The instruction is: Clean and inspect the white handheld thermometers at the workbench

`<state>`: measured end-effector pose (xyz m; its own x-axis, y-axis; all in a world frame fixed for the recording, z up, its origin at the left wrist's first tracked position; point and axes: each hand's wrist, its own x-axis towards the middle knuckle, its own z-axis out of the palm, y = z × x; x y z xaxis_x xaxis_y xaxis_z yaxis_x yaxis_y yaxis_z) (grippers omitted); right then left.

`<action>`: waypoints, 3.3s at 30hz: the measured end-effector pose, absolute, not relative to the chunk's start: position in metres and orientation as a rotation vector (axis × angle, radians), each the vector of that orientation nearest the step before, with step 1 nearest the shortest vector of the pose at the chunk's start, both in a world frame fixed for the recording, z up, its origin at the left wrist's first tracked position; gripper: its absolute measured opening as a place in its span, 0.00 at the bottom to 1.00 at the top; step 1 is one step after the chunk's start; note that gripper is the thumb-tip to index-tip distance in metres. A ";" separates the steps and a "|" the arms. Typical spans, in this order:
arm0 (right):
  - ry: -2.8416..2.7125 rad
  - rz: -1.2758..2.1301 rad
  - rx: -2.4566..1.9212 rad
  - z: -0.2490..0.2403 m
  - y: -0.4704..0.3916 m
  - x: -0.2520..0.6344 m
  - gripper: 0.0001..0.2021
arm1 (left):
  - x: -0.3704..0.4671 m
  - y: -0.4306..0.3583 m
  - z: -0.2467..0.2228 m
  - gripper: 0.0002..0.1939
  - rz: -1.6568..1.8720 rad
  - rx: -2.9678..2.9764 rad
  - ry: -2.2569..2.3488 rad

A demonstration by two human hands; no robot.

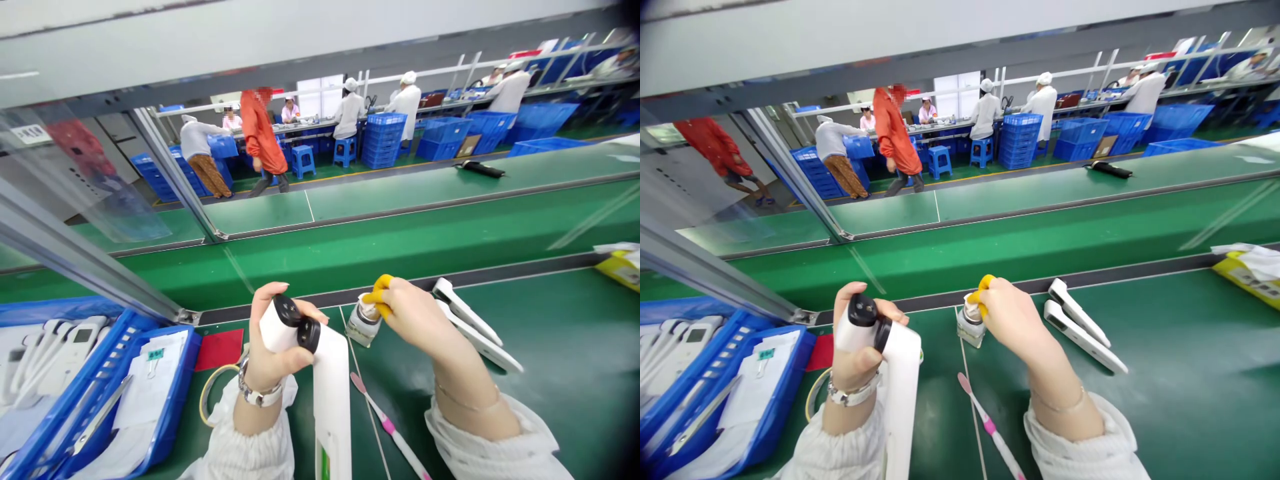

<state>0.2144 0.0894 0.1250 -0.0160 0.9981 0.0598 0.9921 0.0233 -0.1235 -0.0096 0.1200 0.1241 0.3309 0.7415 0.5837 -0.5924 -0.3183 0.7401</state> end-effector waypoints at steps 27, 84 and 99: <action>-1.689 0.095 -1.019 0.147 0.045 0.188 0.19 | -0.004 0.120 0.125 0.33 1.324 1.292 0.135; -2.066 0.129 -0.843 0.150 0.044 0.173 0.15 | -0.001 0.119 0.124 0.36 1.305 1.200 0.159; -2.216 0.771 -0.385 0.159 0.043 0.173 0.12 | -0.007 0.127 0.122 0.33 1.321 1.003 0.236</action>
